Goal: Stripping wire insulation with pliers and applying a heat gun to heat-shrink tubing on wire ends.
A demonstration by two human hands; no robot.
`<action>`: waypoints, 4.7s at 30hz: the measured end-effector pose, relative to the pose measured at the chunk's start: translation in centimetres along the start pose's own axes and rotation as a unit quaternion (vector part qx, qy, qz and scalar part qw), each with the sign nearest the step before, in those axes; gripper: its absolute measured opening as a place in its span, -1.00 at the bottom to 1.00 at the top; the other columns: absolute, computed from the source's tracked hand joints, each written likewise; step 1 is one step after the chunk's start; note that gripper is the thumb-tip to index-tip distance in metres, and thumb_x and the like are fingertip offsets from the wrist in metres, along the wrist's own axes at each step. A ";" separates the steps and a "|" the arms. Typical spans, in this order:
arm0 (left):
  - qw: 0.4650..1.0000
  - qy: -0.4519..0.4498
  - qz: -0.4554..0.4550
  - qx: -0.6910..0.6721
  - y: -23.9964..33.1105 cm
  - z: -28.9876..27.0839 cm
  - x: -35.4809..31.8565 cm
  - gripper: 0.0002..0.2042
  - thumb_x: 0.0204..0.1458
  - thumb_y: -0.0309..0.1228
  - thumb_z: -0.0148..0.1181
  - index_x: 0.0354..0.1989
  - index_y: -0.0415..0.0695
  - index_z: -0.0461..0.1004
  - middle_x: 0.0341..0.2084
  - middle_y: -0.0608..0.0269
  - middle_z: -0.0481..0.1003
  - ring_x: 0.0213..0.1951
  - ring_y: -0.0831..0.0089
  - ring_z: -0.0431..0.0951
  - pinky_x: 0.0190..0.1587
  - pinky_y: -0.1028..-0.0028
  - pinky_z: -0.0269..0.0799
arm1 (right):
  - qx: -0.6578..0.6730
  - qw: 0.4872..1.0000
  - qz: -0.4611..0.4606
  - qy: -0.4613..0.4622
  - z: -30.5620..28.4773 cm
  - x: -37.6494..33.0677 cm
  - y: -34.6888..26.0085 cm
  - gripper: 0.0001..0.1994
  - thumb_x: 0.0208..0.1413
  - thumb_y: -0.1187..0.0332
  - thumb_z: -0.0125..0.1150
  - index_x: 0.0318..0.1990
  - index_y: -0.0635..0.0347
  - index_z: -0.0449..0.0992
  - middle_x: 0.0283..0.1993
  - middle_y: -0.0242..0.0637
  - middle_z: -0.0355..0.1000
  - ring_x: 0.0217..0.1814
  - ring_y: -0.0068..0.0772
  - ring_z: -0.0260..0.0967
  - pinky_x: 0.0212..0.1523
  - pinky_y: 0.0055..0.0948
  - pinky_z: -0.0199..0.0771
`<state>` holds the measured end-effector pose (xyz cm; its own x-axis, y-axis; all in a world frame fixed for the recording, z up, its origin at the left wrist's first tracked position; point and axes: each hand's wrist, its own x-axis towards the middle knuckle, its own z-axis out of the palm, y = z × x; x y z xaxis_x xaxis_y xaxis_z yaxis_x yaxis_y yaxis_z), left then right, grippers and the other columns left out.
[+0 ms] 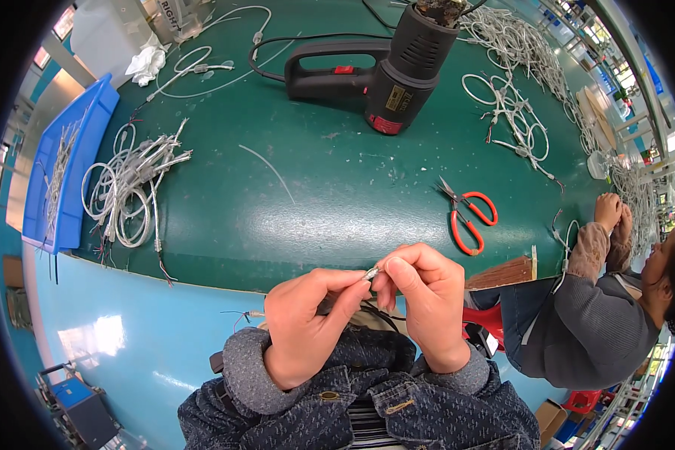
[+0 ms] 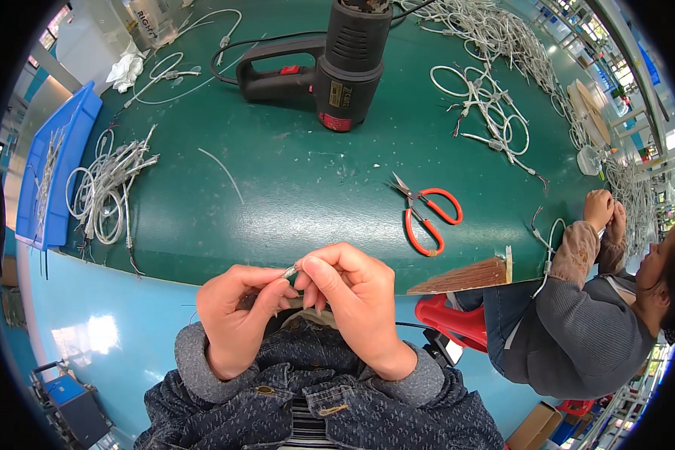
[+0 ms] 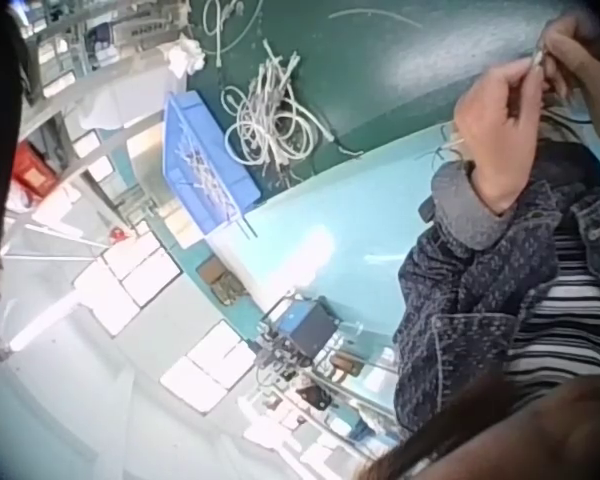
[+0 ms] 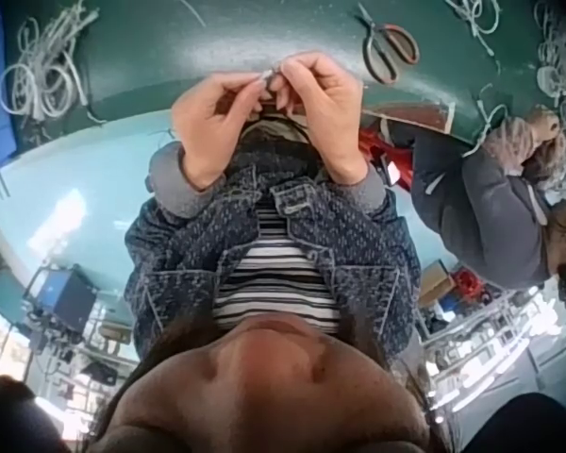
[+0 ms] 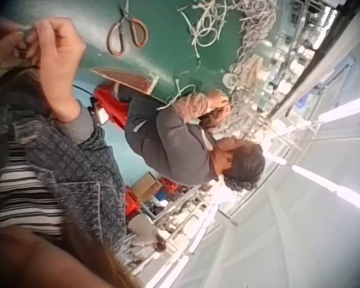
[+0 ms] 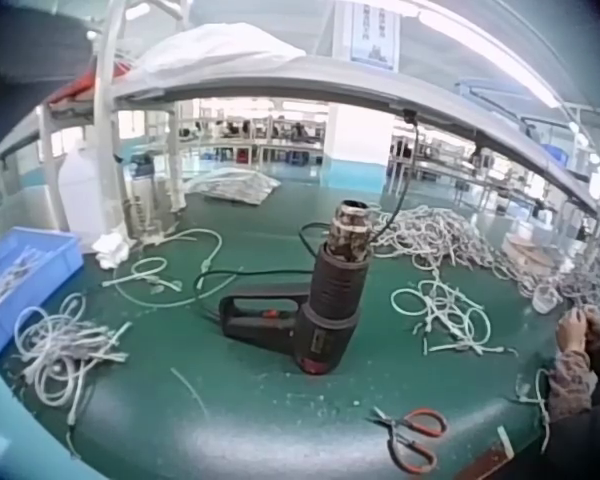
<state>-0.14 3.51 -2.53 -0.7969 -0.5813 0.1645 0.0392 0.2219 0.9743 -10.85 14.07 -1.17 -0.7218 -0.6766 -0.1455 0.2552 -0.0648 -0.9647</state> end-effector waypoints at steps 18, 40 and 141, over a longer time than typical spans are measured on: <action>0.994 -0.007 -0.080 -0.080 0.4 0.0 0.1 -0.91 0.07 -0.63 0.12 -0.26 -0.35 0.44 -0.48 0.14 0.54 -0.49 0.59 0.51 -0.46 0.66 0.41 | -0.153 0.980 -0.128 0.000 -0.3 -0.1 0.1 -0.96 0.12 0.60 0.02 -0.33 0.38 0.41 -0.36 -0.28 0.35 -0.44 -0.63 0.31 -0.50 -0.67 0.29; 0.988 0.013 -0.090 -0.123 0.0 -0.4 0.4 -0.93 0.10 -0.62 0.03 -0.29 -0.32 0.43 -0.53 0.18 0.51 -0.62 0.71 0.34 -0.57 0.69 0.25 | -0.432 0.871 -0.232 0.011 -3.1 3.9 0.8 -0.85 -0.05 0.64 0.15 -0.27 0.32 0.44 -0.34 -0.27 0.37 -0.41 -0.44 0.36 -0.44 -0.54 0.33; 0.942 -0.010 -0.195 -0.273 2.4 -1.1 0.9 -0.84 0.17 -0.49 -0.01 -0.26 -0.33 0.46 -0.69 0.23 0.43 -0.76 0.70 0.21 -0.68 0.70 0.08 | -0.153 0.980 -0.121 -0.049 0.3 0.3 -2.5 -0.86 0.11 0.61 0.03 -0.25 0.42 0.53 -0.34 -0.23 0.45 -0.46 -0.58 0.37 -0.52 -0.66 0.36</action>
<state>-0.05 2.66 0.10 -0.8254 -0.5199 -0.2202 0.0414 -0.4447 0.8947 -11.53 13.76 1.24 -0.6684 -0.7368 0.1021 -0.1311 -0.0185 -0.9912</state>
